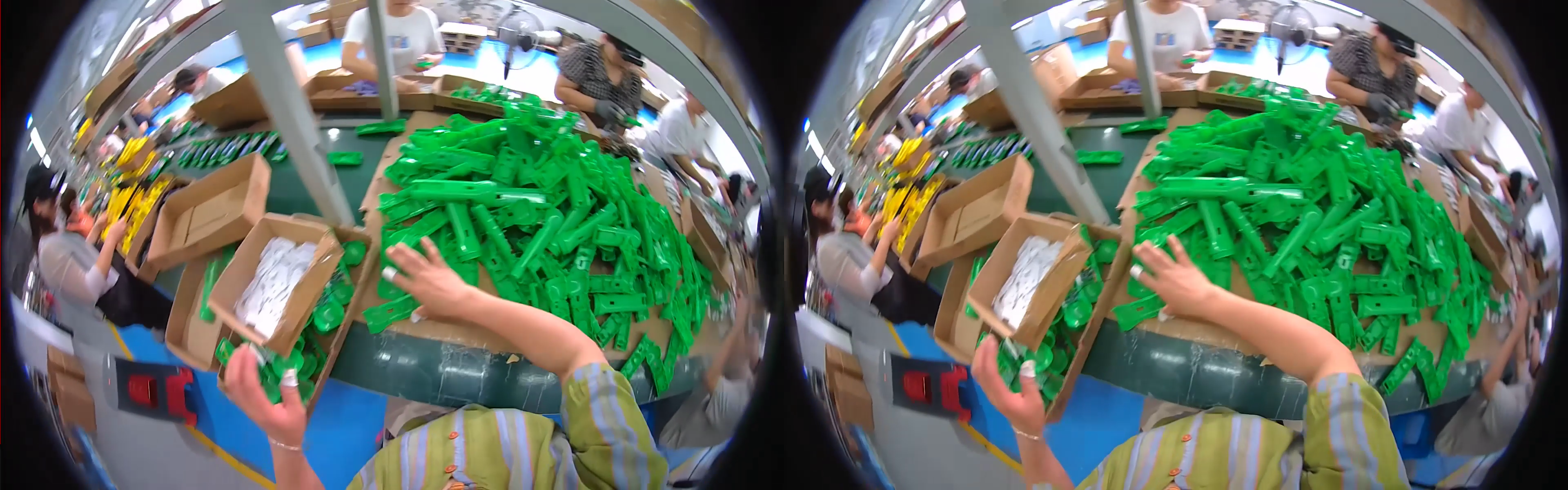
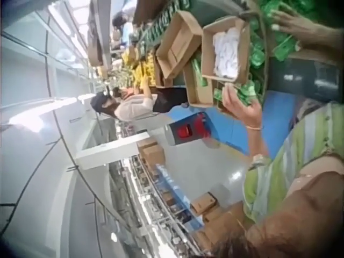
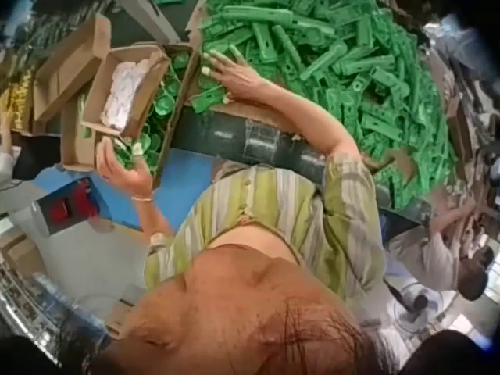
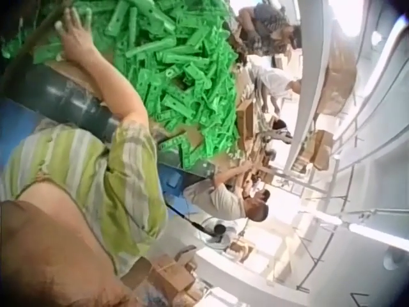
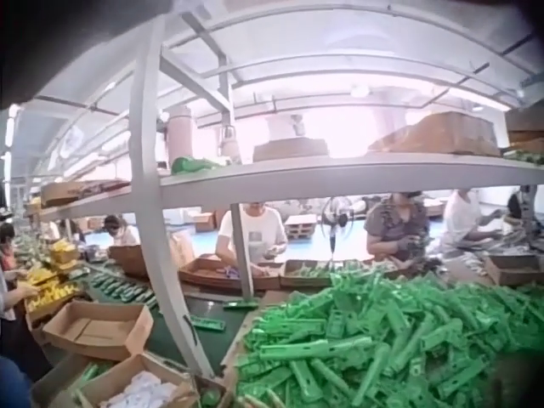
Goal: Assembling electronic components by inserting circuit boards and wires into green plastic housings.
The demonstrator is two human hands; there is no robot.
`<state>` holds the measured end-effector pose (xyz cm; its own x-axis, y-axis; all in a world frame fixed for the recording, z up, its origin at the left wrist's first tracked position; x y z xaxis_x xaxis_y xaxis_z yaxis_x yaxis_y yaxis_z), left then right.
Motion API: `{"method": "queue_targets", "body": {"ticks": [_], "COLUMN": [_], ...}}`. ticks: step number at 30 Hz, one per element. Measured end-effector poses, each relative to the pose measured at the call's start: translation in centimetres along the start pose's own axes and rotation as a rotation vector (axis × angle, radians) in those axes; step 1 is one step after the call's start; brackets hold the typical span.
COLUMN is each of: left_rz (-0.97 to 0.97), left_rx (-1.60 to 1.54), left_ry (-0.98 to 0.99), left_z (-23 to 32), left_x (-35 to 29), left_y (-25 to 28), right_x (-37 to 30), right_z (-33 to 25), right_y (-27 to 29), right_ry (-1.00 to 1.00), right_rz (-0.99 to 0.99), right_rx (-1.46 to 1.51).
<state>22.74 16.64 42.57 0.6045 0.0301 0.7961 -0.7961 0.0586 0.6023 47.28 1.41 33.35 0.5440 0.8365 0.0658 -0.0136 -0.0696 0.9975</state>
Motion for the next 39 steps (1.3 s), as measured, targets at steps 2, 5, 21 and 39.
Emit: {"method": "queue_targets", "body": {"ticks": [2, 5, 21, 39], "left_rz": [0.011, -0.214, -0.046, 0.015], "left_rx": [0.087, 0.088, 0.088, 0.012], "left_ry": [0.036, 0.106, -0.016, -0.103], "left_z": [-0.9, -3.1, -6.0, -0.3], "left_x": [0.9, 0.9, -0.4, 0.7], "left_y": [-0.8, -2.5, -4.5, 0.1], "right_x": [0.6, 1.8, -1.6, 1.0], "right_z": [1.4, 5.3, 18.3, 23.0], "right_y": [-1.5, -3.7, -1.9, 2.7], "right_ry": [0.061, 0.176, -0.034, -0.256], "right_rz": [0.048, 0.122, -0.028, -0.273], "right_rx": [0.011, -0.146, -0.325, 0.176]}}
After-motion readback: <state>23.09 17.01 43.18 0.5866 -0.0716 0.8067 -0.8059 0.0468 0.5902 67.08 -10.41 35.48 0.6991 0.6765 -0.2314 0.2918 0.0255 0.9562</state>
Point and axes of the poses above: each hand's wrist, its own x-axis towards the middle knuckle, its own y-axis out of the back of the hand, z = x × y, the point moved 4 cm from there along x, towards the middle knuckle, and after that the axes turned 14 degrees about -y, right-handed, at the moved point
